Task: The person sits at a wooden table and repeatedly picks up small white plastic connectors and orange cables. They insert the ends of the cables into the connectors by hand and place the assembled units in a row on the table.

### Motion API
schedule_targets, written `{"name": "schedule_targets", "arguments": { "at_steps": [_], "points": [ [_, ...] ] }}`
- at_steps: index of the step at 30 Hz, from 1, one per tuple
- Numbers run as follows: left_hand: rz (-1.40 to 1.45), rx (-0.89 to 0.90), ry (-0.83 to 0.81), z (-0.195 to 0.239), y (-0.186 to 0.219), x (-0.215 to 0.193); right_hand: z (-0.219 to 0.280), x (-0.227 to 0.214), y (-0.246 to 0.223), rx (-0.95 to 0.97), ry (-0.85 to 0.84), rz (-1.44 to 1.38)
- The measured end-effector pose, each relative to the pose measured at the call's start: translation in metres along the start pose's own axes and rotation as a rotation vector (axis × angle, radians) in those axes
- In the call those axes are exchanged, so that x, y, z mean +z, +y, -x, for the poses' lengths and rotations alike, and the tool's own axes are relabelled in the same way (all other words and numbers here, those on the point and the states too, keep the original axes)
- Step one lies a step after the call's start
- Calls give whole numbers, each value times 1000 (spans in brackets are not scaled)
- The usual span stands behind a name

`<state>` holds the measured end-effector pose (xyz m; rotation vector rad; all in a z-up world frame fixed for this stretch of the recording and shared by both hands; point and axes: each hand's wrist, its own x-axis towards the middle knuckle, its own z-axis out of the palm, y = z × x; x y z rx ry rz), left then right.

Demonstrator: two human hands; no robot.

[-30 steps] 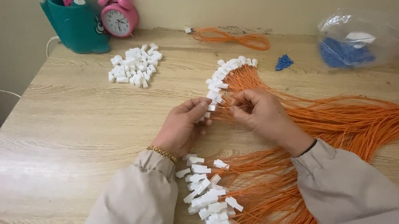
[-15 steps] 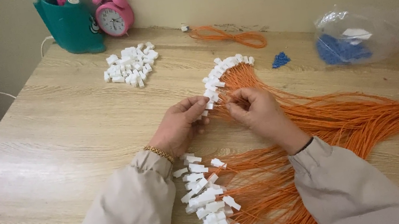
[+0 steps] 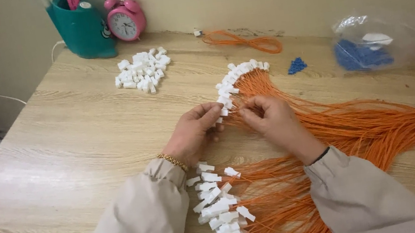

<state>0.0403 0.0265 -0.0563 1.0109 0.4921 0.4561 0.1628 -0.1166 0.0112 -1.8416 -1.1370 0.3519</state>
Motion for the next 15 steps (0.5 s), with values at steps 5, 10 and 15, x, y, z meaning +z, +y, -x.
{"name": "schedule_targets", "arguments": {
  "at_steps": [5,10,15],
  "points": [
    [23,-5,-7,-10,-9,-5,-5,0,6,32,-39,140],
    [40,54,-20,-4,-1,-3,-10,5,-1,72,-76,244],
    [-69,-6,-7,19,20,12,-7,6,17,181,26,306]
  ]
}}
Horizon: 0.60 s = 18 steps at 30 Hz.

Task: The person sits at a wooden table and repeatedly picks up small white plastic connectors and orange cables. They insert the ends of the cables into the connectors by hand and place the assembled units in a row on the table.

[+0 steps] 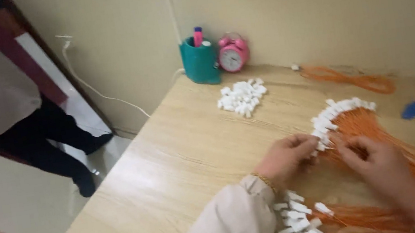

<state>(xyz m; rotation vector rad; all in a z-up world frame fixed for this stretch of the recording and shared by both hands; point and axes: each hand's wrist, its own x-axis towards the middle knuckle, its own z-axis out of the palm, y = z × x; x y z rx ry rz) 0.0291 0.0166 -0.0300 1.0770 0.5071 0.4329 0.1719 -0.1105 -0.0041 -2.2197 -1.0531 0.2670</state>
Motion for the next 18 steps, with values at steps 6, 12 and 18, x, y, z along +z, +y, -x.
{"name": "schedule_targets", "arguments": {
  "at_steps": [6,12,18],
  "points": [
    [67,38,14,-8,-10,-2,-3,8,5,26,-9,-121],
    [37,28,-18,2,-5,0,-21,29,34,51,-36,-114],
    [-115,46,17,2,2,3,-12,21,18,15,-49,-216]
  ]
}}
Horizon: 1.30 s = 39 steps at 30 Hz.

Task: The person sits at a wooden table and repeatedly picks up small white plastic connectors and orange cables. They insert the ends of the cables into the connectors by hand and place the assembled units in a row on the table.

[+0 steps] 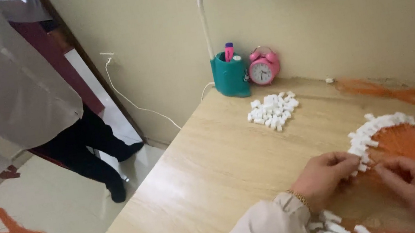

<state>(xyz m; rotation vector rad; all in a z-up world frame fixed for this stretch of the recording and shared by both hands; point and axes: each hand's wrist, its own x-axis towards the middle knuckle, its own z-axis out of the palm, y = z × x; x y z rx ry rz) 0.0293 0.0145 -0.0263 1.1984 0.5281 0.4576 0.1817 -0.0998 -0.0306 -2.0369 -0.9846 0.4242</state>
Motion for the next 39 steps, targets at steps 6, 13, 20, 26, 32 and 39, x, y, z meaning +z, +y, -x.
{"name": "schedule_targets", "arguments": {
  "at_steps": [6,13,20,26,32,39],
  "points": [
    [-279,-85,9,12,17,1,6,1,-15,-62,-21,-57],
    [5,-26,79,-25,-24,-3,15,-8,-24,-275,113,36],
    [103,-44,40,-27,-19,-5,23,-15,-38,-262,47,-5],
    [-396,13,140,-28,-14,-3,19,-21,-43,-206,12,31],
    [-415,82,201,-10,5,9,29,-36,-68,-190,15,24],
    [-468,220,106,-4,3,15,24,-21,-57,-81,-132,32]
  ]
}}
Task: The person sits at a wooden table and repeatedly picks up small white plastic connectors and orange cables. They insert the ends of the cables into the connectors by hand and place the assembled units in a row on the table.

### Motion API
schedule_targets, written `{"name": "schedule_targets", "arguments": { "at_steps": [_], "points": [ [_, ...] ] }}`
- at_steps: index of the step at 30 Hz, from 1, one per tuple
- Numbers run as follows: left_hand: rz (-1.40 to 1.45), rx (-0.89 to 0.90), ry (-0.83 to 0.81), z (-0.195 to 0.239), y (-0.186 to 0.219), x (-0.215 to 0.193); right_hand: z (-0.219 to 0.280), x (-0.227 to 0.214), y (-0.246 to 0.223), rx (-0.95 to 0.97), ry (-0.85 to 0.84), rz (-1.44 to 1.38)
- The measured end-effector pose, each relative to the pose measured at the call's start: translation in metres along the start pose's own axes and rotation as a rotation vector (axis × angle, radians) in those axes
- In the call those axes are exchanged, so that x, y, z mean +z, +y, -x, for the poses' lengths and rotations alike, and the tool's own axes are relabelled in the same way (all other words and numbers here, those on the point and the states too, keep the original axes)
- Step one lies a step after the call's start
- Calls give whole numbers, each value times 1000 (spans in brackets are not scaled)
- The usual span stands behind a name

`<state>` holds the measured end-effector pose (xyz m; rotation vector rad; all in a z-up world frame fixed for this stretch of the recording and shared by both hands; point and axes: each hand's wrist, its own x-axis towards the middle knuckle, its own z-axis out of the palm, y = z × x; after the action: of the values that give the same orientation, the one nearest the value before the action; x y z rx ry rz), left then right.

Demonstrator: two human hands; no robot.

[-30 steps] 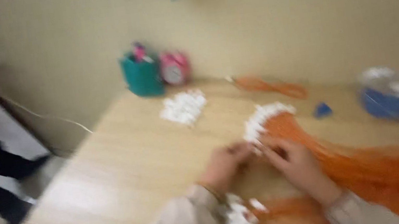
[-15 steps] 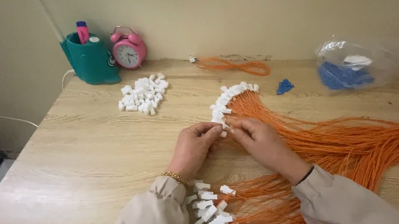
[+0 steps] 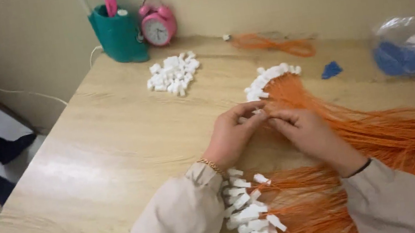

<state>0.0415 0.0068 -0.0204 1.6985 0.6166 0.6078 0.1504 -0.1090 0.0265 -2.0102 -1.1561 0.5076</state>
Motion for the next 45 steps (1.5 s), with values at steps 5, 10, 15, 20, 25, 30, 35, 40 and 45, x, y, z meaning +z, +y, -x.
{"name": "schedule_targets", "arguments": {
  "at_steps": [5,10,15,20,25,30,35,40,45],
  "points": [
    [-43,-47,24,-4,8,-4,-11,5,8,-4,4,-15],
    [-39,-111,-2,-13,-13,2,-5,-4,11,4,56,-161],
    [177,-127,3,-9,-23,3,-10,-1,33,-30,49,-235],
    [151,-140,-17,-5,-20,1,-5,-2,26,-10,57,-254],
    [411,-226,-25,4,1,-3,-2,-7,20,24,59,-227],
    [786,-236,-83,-2,-6,-3,-5,-1,33,-101,64,-226],
    [861,-197,-119,-4,-14,2,2,-6,14,-133,104,-205],
    [834,-160,-123,-11,-32,4,-3,-4,19,-130,110,-182],
    [861,-177,-100,-11,-35,5,-3,-4,27,-90,127,-145]
  ]
}}
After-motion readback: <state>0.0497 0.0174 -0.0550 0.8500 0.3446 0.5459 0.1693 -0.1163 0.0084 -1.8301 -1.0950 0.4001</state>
